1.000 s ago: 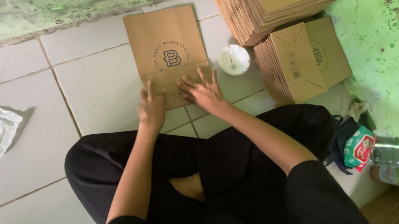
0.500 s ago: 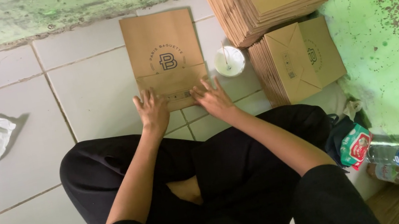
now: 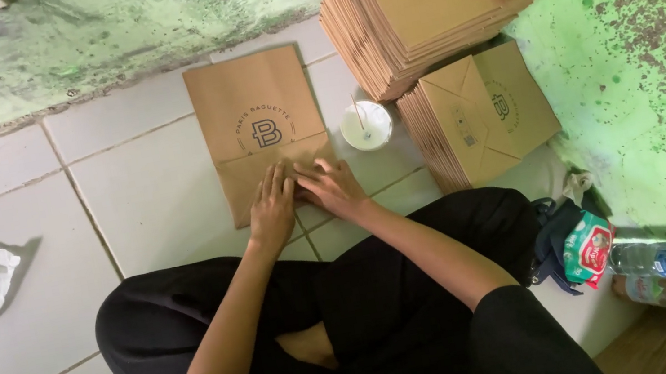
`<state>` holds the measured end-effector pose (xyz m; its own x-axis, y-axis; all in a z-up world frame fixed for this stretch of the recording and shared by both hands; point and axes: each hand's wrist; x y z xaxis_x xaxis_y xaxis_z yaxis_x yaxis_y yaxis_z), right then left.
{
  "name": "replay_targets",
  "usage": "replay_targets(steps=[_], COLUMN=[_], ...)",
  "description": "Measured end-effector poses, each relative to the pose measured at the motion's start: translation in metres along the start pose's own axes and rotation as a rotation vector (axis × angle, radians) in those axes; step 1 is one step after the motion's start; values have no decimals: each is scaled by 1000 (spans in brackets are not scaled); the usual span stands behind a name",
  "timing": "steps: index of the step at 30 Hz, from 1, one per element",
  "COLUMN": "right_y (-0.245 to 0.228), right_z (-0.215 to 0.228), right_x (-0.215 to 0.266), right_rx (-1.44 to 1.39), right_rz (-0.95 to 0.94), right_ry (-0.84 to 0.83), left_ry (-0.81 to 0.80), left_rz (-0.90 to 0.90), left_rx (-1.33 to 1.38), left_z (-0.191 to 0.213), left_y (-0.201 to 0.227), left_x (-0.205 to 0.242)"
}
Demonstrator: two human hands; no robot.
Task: The person sits on the floor and assembles flat cardboard paper boxes by applying white glue to the flaps with a small brush and folding them into shape. They handle multiple boxes one at a time, stacking the finished ones nearby.
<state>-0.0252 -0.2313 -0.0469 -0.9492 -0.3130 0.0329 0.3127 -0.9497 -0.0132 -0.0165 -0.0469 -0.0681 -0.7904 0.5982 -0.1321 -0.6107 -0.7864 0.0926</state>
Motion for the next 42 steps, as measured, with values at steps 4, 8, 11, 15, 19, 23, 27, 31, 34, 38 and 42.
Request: replay_targets(steps=[4,8,11,15,19,23,27,31,34,38,42], right_y=[-16,-33,-36,-26,-25,-28,-32,-26,-24,-34,-33], right_z=[24,40,55,40,33,27,30,-24,-28,-29,6], right_x=[10,16,31,50,62,63,70,72,67,54,35], right_rx=[198,499,517,571,541,434,541,719,647,303,20], right_rz=[78,149,152,155,95,28,39,7,-27,95,-3], right_ry=[-21,89,96,100,3,-54,-115,-26,13,4,-219], left_ry=[-80,-273,-308,-243,-253,-381,-377,-347,-375,-427,-369], left_rz=[36,69,119,164,262,379,387,355,306,303,299], left_rx=[14,81,137,55,149,213,253,233,121,104,150], left_z=[2,11,11,9,58,70,60,48,54,55,59], left_y=[1,-3,-7,-13,-17,-28,-29,-24,-18,-13,-17], left_x=[-1,1,-2,2,10,9,11,16,13,18,16])
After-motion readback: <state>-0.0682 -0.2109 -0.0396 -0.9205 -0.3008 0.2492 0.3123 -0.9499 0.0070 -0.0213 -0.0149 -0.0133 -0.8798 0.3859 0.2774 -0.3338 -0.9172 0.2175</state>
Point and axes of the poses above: each hand's wrist, its own x-axis away from the middle knuckle, its own z-axis out of the back of the hand, y = z × x, and after that the axes turned 4 degrees about -z, right-handed
